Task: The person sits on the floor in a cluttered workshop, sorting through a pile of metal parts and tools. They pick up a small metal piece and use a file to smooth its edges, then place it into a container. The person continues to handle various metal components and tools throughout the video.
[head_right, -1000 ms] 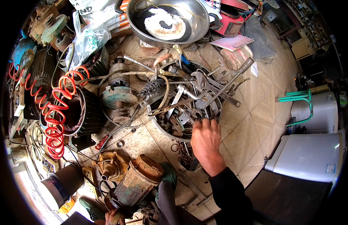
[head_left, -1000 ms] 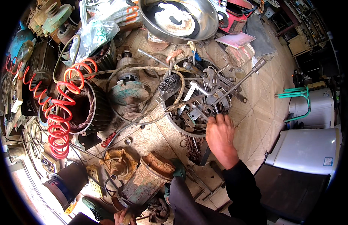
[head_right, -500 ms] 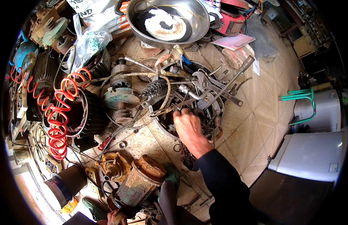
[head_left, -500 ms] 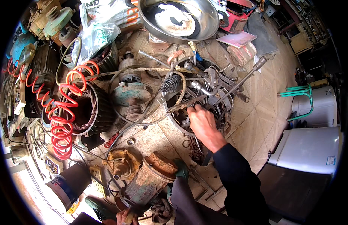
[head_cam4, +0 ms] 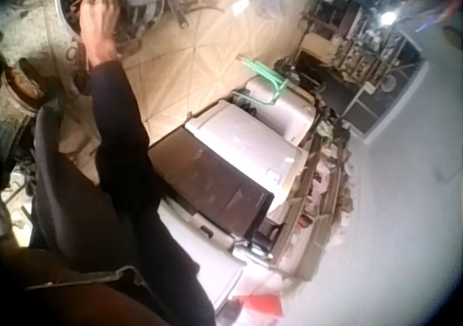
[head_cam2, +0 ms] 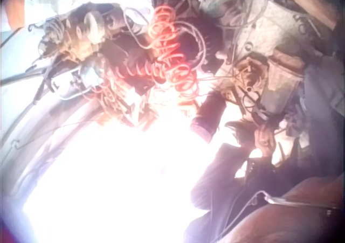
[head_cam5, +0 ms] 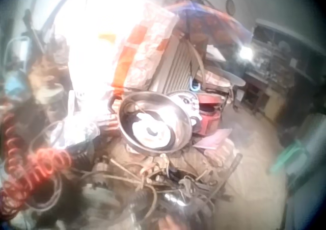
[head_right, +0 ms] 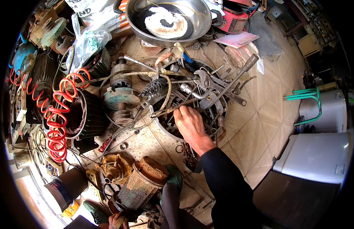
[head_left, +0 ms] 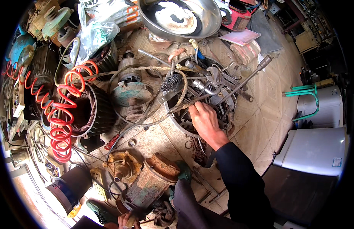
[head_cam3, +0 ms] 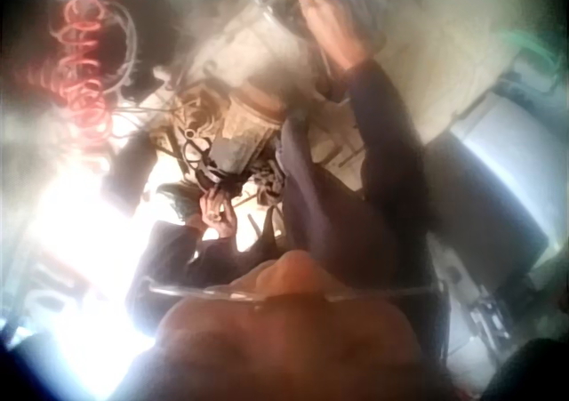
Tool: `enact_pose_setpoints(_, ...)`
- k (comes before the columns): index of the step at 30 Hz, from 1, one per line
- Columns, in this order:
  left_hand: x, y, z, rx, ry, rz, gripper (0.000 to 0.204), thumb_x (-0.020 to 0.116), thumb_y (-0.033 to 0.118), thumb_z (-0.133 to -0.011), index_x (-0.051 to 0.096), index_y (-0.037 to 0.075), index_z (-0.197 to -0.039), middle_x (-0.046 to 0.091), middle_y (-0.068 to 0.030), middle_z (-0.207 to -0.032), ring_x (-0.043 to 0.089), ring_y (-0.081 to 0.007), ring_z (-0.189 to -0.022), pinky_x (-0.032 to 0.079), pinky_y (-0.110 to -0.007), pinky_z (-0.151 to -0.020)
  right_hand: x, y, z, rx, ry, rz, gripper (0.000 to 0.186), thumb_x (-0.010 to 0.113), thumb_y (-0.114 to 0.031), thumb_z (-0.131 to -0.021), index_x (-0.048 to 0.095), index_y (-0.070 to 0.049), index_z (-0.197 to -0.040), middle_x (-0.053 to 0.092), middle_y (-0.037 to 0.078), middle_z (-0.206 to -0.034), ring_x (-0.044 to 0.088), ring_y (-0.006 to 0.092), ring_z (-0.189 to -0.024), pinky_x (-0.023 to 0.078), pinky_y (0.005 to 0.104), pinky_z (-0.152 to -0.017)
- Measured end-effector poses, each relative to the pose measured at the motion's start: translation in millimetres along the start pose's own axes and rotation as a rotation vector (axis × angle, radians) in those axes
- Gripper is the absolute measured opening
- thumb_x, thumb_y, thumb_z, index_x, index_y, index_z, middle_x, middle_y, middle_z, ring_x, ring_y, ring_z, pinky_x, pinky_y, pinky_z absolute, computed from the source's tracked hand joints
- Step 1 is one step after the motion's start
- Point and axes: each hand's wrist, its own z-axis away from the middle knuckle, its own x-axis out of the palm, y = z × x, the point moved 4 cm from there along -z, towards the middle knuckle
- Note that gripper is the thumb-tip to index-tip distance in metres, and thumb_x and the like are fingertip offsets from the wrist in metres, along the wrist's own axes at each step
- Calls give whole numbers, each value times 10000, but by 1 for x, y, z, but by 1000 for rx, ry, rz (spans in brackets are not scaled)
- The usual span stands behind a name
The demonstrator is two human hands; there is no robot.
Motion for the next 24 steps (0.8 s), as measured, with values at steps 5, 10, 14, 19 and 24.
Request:
enact_pose_setpoints(5,-2,9,-9,98,-26,-60,114,665,19,-902,724,12,-999,732,-167,-1051,660,-359,-979,522,-445,-896,-13,4,12,-82,61,-145,209,700,3,-788,690,15,-996,600,104,-882,677,264,-812,590,381,-719)
enact_pose_setpoints(10,-3,9,-8,99,-18,-81,107,666,14,-903,722,13,-994,732,-168,-1053,660,-359,-985,521,-437,-902,-22,8,22,37,93,-284,170,752,-78,-803,697,7,-939,641,122,-854,693,295,-735,583,395,-642)
enact_pose_setpoints(14,-1,5,-4,70,-23,-70,105,668,6,-897,722,11,-987,732,-164,-1047,659,-358,-991,518,-435,-908,-16,4,19,252,-88,-222,164,768,-132,-840,702,9,-893,660,144,-825,691,317,-686,575,411,-597)
enact_pose_setpoints(19,-2,5,-6,86,-34,-77,90,676,9,-892,726,8,-966,732,-156,-1044,657,-353,-1008,521,-419,-908,-10,-4,14,366,-141,-288,140,757,-91,-850,715,20,-924,669,182,-851,695,314,-745,575,436,-617)
enact_pose_setpoints(24,-1,6,-5,71,-4,-95,93,666,19,-901,725,15,-974,732,-165,-1050,658,-366,-1016,527,-428,-906,-25,-1,15,609,-44,-666,66,730,-58,-906,731,-7,-947,715,117,-899,640,171,-642,532,354,-547)
